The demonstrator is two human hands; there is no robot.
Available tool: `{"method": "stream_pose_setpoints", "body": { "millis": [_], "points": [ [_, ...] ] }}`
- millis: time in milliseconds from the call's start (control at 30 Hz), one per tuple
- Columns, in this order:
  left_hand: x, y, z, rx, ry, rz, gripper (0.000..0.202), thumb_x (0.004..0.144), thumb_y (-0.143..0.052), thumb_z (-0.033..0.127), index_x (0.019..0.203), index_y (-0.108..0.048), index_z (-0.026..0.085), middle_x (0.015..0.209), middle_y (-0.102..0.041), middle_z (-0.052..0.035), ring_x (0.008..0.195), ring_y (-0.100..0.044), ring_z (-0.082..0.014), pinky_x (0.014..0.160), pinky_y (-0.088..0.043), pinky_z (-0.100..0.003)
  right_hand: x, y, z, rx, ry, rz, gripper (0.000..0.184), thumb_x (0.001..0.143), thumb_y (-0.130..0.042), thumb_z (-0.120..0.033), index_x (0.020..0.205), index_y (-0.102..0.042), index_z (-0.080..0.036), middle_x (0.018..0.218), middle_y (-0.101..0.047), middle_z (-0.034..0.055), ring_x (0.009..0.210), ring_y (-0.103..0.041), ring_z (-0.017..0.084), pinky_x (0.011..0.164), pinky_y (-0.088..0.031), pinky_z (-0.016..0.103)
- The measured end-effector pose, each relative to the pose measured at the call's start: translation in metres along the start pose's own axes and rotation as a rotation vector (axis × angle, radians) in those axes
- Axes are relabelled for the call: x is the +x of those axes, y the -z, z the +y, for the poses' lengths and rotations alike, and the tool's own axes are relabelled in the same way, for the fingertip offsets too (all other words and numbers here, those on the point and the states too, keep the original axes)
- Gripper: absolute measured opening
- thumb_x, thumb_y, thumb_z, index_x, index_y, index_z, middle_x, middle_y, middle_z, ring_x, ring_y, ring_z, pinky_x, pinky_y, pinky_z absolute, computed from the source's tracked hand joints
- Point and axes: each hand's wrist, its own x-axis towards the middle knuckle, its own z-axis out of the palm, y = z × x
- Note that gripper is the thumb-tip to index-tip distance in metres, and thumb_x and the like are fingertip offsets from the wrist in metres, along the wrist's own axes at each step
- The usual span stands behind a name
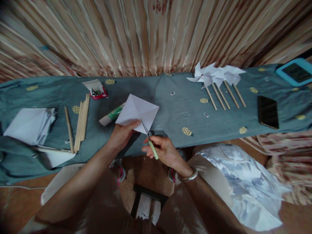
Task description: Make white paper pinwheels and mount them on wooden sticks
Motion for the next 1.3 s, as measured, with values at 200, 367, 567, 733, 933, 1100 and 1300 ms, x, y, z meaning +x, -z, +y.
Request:
{"method": "stream_pose_setpoints", "body": {
  "millis": [200,367,567,733,933,1100,1300],
  "points": [
    [0.0,-0.002,0.001,-0.05,-0.001,0.056,0.033,0.054,-0.087,0.03,0.076,-0.068,0.015,0.081,-0.071,-0.0031,0.067,-0.06,-0.0143,0.064,-0.048,-0.027,0.001,0.002,0.002,-0.004,0.016,-0.039,0.045,0.061,-0.086,-0.049,0.089,-0.067,-0.019,0.058,-0.065,-0.0044,0.047,-0.058,0.008,0.046,-0.045,0.02],
    [0.001,-0.004,0.006,-0.143,0.012,0.082,0.036,0.052,-0.087,0.025,0.083,-0.071,0.015,0.084,-0.073,-0.0031,0.069,-0.063,-0.0153,0.064,-0.049,-0.027,-0.002,0.004,0.001,-0.039,0.033,-0.128,0.043,0.065,-0.084,-0.046,0.093,-0.065,-0.019,0.063,-0.065,-0.0044,0.05,-0.056,0.007,0.047,-0.043,0.019],
    [0.009,0.0,0.019,-0.222,-0.086,0.112,0.038,0.055,-0.083,0.017,0.091,-0.073,0.017,0.091,-0.076,-0.0039,0.084,-0.069,-0.019,0.078,-0.054,-0.029,-0.01,0.017,-0.012,-0.108,0.009,-0.233,0.04,0.073,-0.079,-0.049,0.095,-0.065,-0.018,0.072,-0.067,-0.0012,0.057,-0.058,0.008,0.051,-0.044,0.019],
    [0.013,0.007,0.017,-0.059,-0.175,0.099,0.035,0.054,-0.085,0.025,0.086,-0.074,0.019,0.092,-0.077,-0.0061,0.091,-0.069,-0.0241,0.084,-0.054,-0.035,-0.012,0.048,-0.022,-0.121,0.118,-0.073,0.047,0.069,-0.079,-0.057,0.094,-0.07,-0.018,0.07,-0.07,0.0012,0.056,-0.059,0.01,0.052,-0.046,0.022],
    [-0.001,0.002,0.005,0.329,-0.052,-0.057,0.032,0.051,-0.084,0.025,0.08,-0.075,0.014,0.086,-0.076,-0.009,0.082,-0.069,-0.0272,0.078,-0.055,-0.038,0.002,0.063,-0.025,0.012,0.365,0.386,0.048,0.055,-0.089,-0.049,0.091,-0.071,-0.022,0.073,-0.073,-0.0013,0.061,-0.061,0.012,0.057,-0.046,0.023],
    [-0.014,-0.005,0.0,0.458,0.03,-0.266,0.032,0.053,-0.081,0.028,0.082,-0.075,0.014,0.083,-0.076,-0.0067,0.076,-0.067,-0.0242,0.072,-0.054,-0.035,0.01,0.048,-0.024,0.041,0.365,0.299,0.045,0.049,-0.092,-0.036,0.086,-0.07,-0.023,0.068,-0.068,-0.0063,0.058,-0.057,0.01,0.054,-0.044,0.022],
    [-0.014,-0.005,0.0,0.503,0.011,-0.265,0.031,0.053,-0.079,0.031,0.078,-0.075,0.013,0.076,-0.073,-0.0041,0.07,-0.064,-0.02,0.066,-0.051,-0.03,0.019,0.041,-0.025,0.134,0.369,0.285,0.046,0.049,-0.091,-0.033,0.086,-0.066,-0.022,0.067,-0.067,-0.0066,0.054,-0.056,0.01,0.052,-0.045,0.024]
  ]
}}
